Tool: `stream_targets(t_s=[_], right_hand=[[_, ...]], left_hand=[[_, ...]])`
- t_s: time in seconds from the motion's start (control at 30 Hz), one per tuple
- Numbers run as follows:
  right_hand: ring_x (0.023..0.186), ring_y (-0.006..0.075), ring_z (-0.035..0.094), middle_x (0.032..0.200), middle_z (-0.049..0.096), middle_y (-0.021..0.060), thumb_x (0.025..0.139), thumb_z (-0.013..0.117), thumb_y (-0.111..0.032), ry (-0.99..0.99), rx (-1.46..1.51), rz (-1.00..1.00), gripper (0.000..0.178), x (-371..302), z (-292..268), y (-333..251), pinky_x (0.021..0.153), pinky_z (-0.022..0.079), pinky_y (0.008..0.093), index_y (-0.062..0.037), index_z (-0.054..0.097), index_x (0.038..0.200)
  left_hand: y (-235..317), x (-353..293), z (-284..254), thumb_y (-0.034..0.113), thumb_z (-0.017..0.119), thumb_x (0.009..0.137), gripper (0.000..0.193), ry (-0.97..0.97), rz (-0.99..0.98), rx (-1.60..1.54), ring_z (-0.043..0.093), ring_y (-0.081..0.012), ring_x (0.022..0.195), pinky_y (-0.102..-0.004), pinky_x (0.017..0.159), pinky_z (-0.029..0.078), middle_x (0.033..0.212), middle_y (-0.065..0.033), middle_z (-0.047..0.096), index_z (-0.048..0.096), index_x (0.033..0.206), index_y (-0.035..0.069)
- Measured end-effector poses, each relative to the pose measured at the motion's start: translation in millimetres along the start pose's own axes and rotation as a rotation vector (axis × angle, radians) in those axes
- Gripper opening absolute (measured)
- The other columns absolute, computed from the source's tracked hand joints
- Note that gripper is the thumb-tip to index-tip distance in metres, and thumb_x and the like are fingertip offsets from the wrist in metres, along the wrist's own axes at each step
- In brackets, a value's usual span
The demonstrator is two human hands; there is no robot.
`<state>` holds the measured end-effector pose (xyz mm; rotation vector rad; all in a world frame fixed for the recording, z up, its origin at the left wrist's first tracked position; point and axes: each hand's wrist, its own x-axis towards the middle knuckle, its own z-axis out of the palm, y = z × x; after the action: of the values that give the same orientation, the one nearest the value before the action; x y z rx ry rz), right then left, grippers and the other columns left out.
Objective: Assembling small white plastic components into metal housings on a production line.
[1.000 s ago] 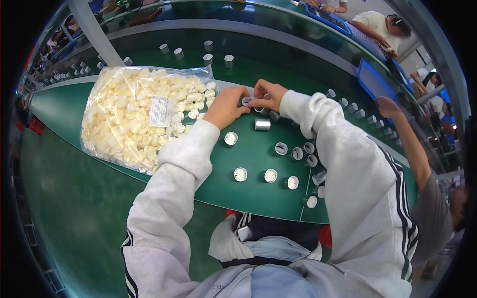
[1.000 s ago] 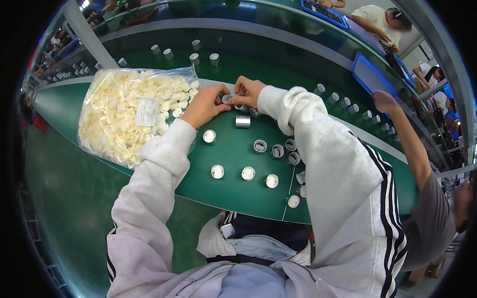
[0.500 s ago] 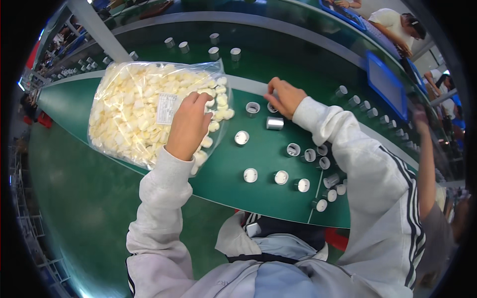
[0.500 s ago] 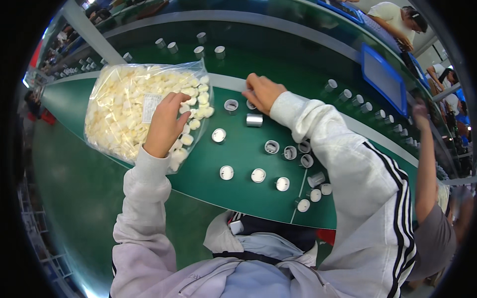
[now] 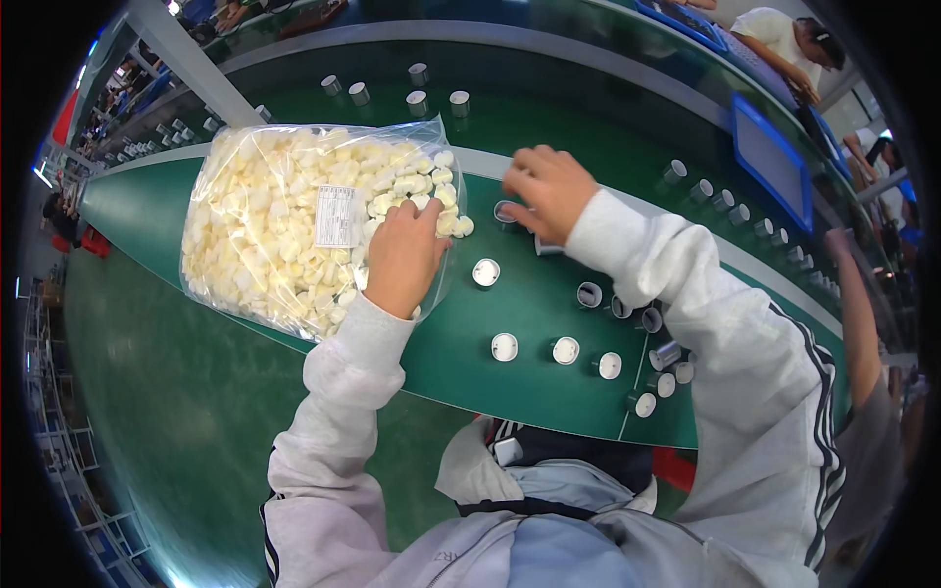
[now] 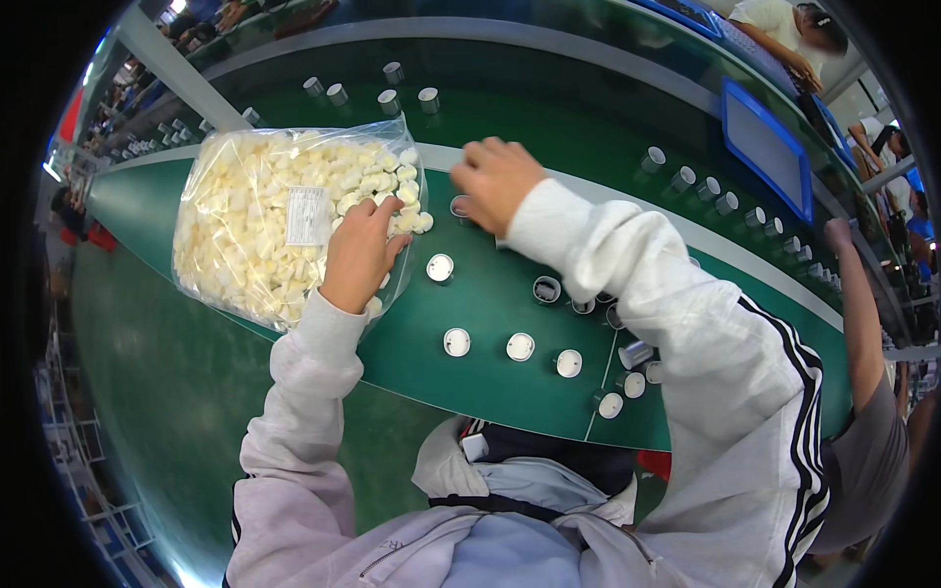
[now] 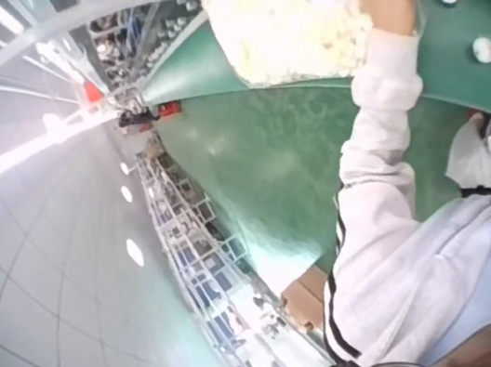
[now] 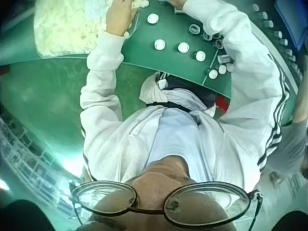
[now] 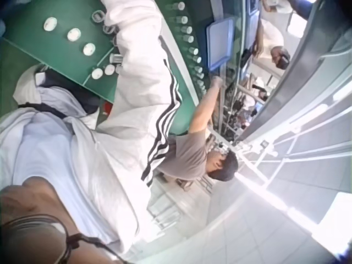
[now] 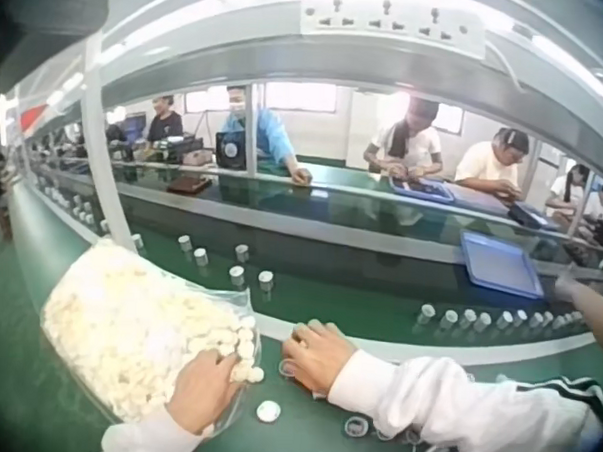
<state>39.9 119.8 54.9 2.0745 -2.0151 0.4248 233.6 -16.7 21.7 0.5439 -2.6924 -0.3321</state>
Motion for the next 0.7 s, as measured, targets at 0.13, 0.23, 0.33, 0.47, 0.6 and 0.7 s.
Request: stream_targets(t_s=[0.13,0.23,0.33,0.47,0.6,0.7], right_hand=[[0.104,0.0279,0.055,0.102,0.061,0.0079,0.071,0.078,-0.024,-0.303,-0.072,-0.032,0.04,31,28,-41,0.086,0.043,0.0431,-0.0106,0.061,0.105],[0.104,0.0267,0.057,0.106,0.061,0.0088,0.073,0.076,-0.022,-0.399,-0.15,0.059,0.034,43,44,-43,0.086,0.043,0.0424,-0.0106,0.063,0.103],[0.101,0.0268,0.06,0.102,0.063,0.0098,0.075,0.073,-0.02,-0.422,-0.088,0.046,0.026,54,39,-40,0.088,0.043,0.0434,-0.0115,0.066,0.098],[0.093,0.0302,0.062,0.089,0.064,0.0103,0.075,0.071,-0.012,-0.218,0.178,0.087,0.018,48,18,-30,0.082,0.048,0.0423,-0.0079,0.067,0.091],[0.065,0.0203,0.064,0.076,0.065,0.0111,0.079,0.075,-0.015,-0.066,0.692,0.226,0.018,11,-55,-34,0.063,0.052,0.0308,-0.0008,0.069,0.088],[0.078,0.0066,0.062,0.088,0.068,0.0039,0.084,0.07,-0.001,-0.077,1.276,0.501,0.025,-37,-107,-51,0.069,0.049,0.0221,0.0011,0.064,0.108]], left_hand=[[-8,-2,9,0.014,0.075,0.075,0.036,0.003,-0.012,-0.015,0.058,-0.0339,0.089,-0.0418,0.074,0.049,0.09,-0.0145,0.058,0.061,0.108,0.01],[-7,6,8,0.012,0.074,0.075,0.035,-0.067,-0.058,-0.13,0.058,-0.0349,0.089,-0.0427,0.073,0.049,0.092,-0.0164,0.058,0.06,0.106,0.006],[-10,2,7,0.01,0.072,0.076,0.034,0.02,-0.007,-0.198,0.058,-0.0367,0.088,-0.0433,0.073,0.048,0.091,-0.0184,0.057,0.06,0.107,0.005],[-11,5,4,0.008,0.07,0.076,0.031,0.027,-0.065,-0.299,0.058,-0.0371,0.084,-0.0432,0.073,0.048,0.091,-0.0191,0.056,0.06,0.105,0.003],[-15,3,-5,0.006,0.068,0.078,0.028,0.051,-0.121,-0.285,0.058,-0.0273,0.078,-0.0362,0.071,0.049,0.09,-0.0131,0.055,0.063,0.105,0.003],[-15,-3,-7,0.005,0.067,0.081,0.029,0.025,-0.341,-0.808,0.055,-0.017,0.079,-0.0269,0.067,0.047,0.092,-0.0074,0.053,0.062,0.11,0.003]])
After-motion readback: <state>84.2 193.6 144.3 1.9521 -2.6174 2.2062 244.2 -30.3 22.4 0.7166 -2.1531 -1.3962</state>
